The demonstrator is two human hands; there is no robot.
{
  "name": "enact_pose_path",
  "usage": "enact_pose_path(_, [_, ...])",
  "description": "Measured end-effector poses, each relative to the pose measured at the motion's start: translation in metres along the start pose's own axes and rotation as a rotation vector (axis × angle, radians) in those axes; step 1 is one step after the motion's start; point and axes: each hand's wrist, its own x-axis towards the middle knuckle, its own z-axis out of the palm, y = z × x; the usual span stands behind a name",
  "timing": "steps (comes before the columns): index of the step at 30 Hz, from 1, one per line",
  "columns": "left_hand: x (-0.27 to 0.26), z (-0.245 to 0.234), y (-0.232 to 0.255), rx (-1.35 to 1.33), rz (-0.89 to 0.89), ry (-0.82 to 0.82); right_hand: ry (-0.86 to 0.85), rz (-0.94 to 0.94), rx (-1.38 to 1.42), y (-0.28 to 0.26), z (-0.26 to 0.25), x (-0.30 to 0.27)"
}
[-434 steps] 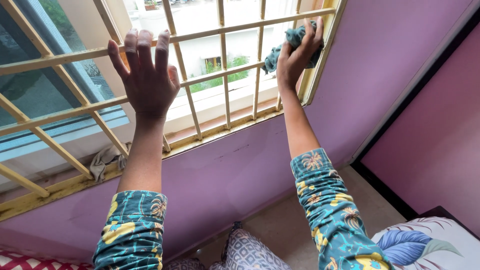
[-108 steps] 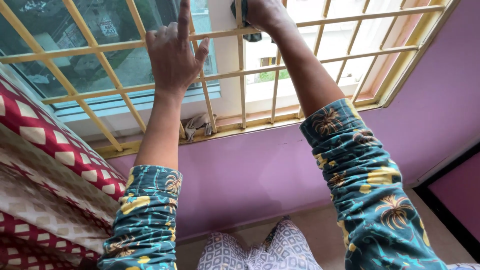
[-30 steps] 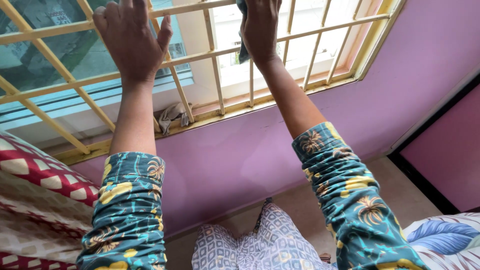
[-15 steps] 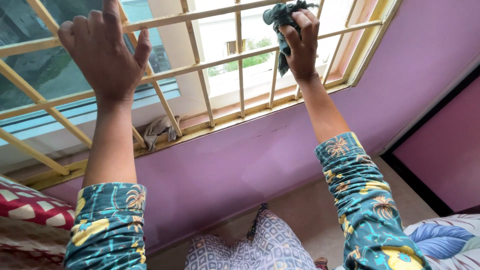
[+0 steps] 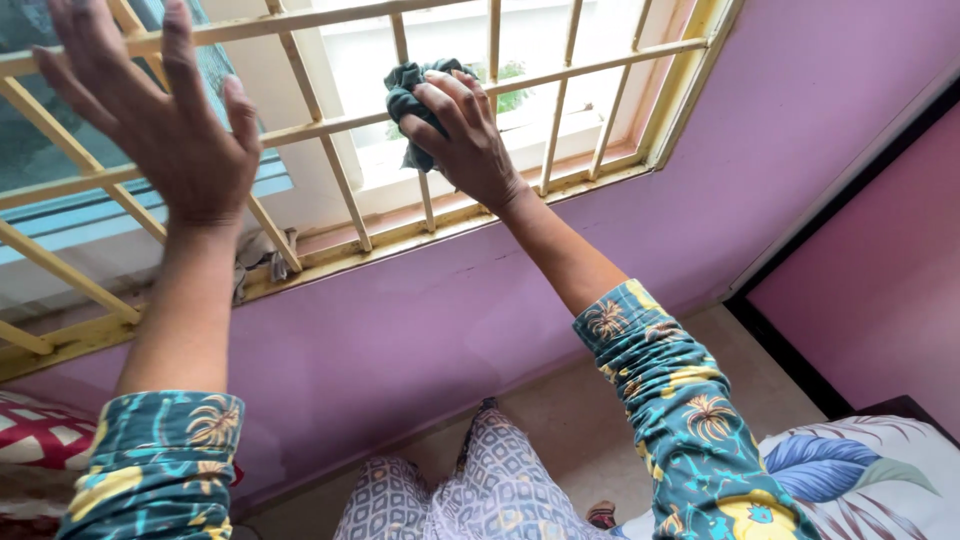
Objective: The person wipes the yellow metal window grille with a dark cloth, moving methodically across horizontal and vertical bars. The person uses both hands to reach different sections of the grille while standing in a bedroom.
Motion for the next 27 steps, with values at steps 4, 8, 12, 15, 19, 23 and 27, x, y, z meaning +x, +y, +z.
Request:
enact_pose_path(4, [-0.027,0.013,0.085,-0.247,0.147,-0.187,-0.075,-0.023,-0.108,0.035,-0.017,-0.028])
enact_pose_path(8, [-0.015,0.035,0.179,-0.353,0.231,-0.266,-0.056,0.042,-0.191,0.067,-0.039,-0.061])
enact_pose_path(12, [-0.008,0.046,0.229,-0.280,0.078,-0.214,-0.047,0.189,-0.325,0.105,-0.061,-0.084])
enact_pose_path(15, [-0.010,0.050,0.232,-0.207,0.069,-0.133,-0.032,0.324,-0.385,0.131,-0.084,-0.098])
enact_pose_path(19, [-0.015,0.053,0.230,-0.213,0.071,-0.112,0.072,0.542,-0.319,0.152,-0.100,-0.110])
enact_pose_path(23, [-0.016,0.054,0.237,-0.255,0.011,-0.090,0.183,0.717,-0.255,0.145,-0.091,-0.123])
enact_pose_path(27, [-0.015,0.057,0.236,-0.284,-0.005,-0.091,0.201,0.811,-0.162,0.111,-0.064,-0.148])
